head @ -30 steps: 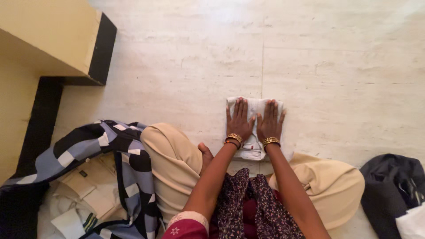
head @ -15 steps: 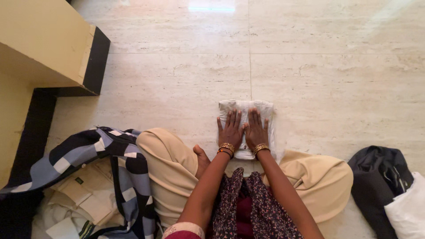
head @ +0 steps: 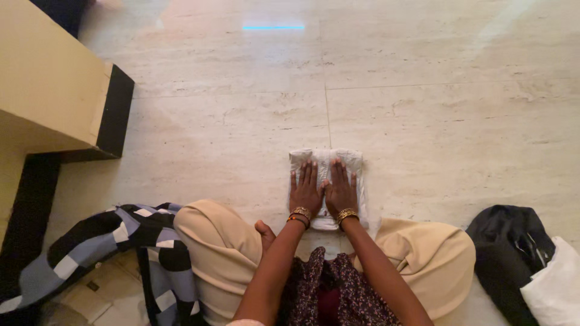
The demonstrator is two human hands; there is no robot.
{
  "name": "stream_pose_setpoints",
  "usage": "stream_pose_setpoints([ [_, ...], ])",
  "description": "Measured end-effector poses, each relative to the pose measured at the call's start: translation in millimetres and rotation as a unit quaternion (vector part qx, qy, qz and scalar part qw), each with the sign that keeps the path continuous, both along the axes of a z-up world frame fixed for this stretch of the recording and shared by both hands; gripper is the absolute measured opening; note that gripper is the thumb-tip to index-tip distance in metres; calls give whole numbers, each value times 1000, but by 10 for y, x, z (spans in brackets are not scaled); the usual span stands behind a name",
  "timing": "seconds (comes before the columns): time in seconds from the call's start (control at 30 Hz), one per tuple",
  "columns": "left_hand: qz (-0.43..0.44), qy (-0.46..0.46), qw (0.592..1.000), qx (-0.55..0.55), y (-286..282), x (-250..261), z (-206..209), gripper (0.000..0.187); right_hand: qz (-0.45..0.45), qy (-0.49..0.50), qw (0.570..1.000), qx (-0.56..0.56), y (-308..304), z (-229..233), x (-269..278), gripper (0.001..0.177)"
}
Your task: The person folds a shirt and a piece of cloth while sitting on the floor, smoothing the fabric with their hands and placing the items into a bag.
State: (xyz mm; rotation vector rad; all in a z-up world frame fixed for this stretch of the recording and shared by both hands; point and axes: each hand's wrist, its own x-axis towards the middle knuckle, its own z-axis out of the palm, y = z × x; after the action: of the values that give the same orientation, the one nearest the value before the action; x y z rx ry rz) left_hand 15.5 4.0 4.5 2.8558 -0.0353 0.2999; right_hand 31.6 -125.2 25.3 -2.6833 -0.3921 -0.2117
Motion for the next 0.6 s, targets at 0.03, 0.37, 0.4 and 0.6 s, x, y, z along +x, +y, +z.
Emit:
stream_pose_setpoints([
  [0.03, 3, -1, 1000, -1, -12, -8, 4, 70, -6, 4, 1000, 10, 4, 27, -27, 68],
  [0.37, -1, 11, 999, 43, 36, -40, -165, 70, -15, -34, 999, 35, -8, -56, -109, 63],
  [0.4, -3, 11, 999, 42, 18, -58, -178, 70, -17, -35, 999, 34, -9, -68, -122, 63],
  [0.6, 11, 12, 999, 28, 53, -43, -153, 69, -23, -8, 1000, 4, 3, -100, -124, 64],
])
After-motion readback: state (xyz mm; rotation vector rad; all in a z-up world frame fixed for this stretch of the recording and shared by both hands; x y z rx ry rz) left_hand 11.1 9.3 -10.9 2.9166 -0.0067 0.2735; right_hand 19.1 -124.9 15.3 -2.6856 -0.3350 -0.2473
